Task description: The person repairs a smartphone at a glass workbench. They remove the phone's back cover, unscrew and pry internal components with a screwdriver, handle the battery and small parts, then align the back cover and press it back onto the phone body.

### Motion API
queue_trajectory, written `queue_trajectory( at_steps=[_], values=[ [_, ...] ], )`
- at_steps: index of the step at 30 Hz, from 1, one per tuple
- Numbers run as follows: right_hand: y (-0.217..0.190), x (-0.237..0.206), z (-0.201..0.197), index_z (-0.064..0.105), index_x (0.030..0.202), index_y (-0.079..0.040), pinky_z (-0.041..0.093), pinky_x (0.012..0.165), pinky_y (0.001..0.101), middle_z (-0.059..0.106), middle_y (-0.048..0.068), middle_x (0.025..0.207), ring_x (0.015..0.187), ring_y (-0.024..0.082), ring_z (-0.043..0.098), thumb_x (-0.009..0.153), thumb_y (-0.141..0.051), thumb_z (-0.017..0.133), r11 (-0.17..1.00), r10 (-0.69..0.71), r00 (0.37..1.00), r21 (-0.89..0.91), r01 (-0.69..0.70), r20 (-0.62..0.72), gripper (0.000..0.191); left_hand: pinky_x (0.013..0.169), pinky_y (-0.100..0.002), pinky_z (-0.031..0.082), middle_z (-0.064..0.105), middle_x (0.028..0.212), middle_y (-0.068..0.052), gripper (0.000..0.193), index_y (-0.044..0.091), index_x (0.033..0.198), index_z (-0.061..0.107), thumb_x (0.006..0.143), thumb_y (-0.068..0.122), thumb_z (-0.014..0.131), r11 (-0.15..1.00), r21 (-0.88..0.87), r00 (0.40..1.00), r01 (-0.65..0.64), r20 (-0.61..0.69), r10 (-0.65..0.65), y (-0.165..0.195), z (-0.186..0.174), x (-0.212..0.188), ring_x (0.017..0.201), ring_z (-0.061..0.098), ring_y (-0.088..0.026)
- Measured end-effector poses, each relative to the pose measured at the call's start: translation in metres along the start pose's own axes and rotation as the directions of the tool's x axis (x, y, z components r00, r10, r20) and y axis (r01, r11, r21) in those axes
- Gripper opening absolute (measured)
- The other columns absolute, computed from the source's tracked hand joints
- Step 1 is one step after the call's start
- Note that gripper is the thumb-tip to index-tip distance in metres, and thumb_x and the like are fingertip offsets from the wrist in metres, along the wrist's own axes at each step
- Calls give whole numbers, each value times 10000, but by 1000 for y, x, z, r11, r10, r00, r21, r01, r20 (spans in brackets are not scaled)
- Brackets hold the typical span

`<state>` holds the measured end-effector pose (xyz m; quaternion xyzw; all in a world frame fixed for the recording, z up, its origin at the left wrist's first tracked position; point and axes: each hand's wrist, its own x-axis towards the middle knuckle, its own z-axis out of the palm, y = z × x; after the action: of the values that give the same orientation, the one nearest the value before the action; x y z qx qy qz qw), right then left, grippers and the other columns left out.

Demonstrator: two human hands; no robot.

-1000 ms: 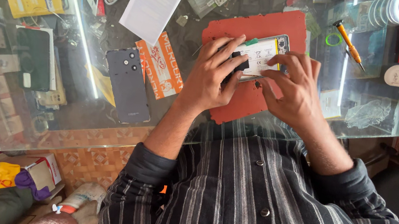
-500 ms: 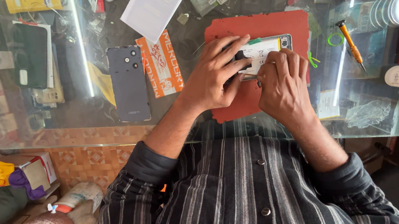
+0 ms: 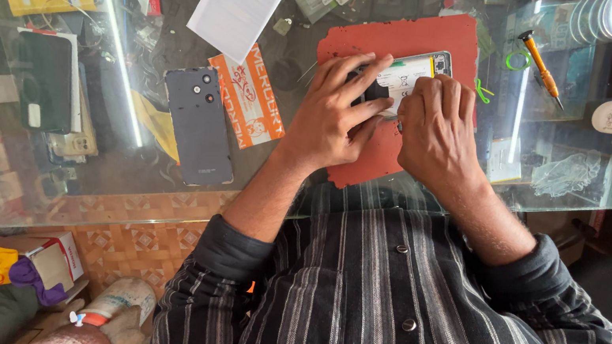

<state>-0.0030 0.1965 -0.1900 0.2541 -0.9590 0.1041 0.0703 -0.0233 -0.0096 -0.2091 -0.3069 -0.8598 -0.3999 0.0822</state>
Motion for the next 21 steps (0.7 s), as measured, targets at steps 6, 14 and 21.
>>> queue_trajectory(
  at_steps=[6,14,21],
  values=[
    [8,0,-10,634,1069,-27,414,1003,495,565,145,1191,1131,358,518,919,-8,677,981,30,999,194,-32,13,158,1201,-510,337,579,1476,-47,71,74,933,742,888,118,774,1000,12,1000,12,0,-12,2,5,1,1420,475,-314],
    [15,-3,-20,683,1017,-62,405,946,496,609,85,1183,1169,344,538,817,-26,760,938,41,999,346,-28,-31,217,1202,-515,323,589,1472,-49,58,58,955,722,928,105,744,1000,10,1000,13,6,-13,2,5,1,1425,472,-299],
    [9,0,-12,653,949,-73,403,1012,508,604,76,1182,1208,334,528,797,-10,754,969,9,1000,247,-5,-17,193,1212,-522,311,557,1505,-72,115,64,1009,731,909,120,729,1000,14,999,11,31,-12,5,1,1,1436,452,-314]
  ],
)
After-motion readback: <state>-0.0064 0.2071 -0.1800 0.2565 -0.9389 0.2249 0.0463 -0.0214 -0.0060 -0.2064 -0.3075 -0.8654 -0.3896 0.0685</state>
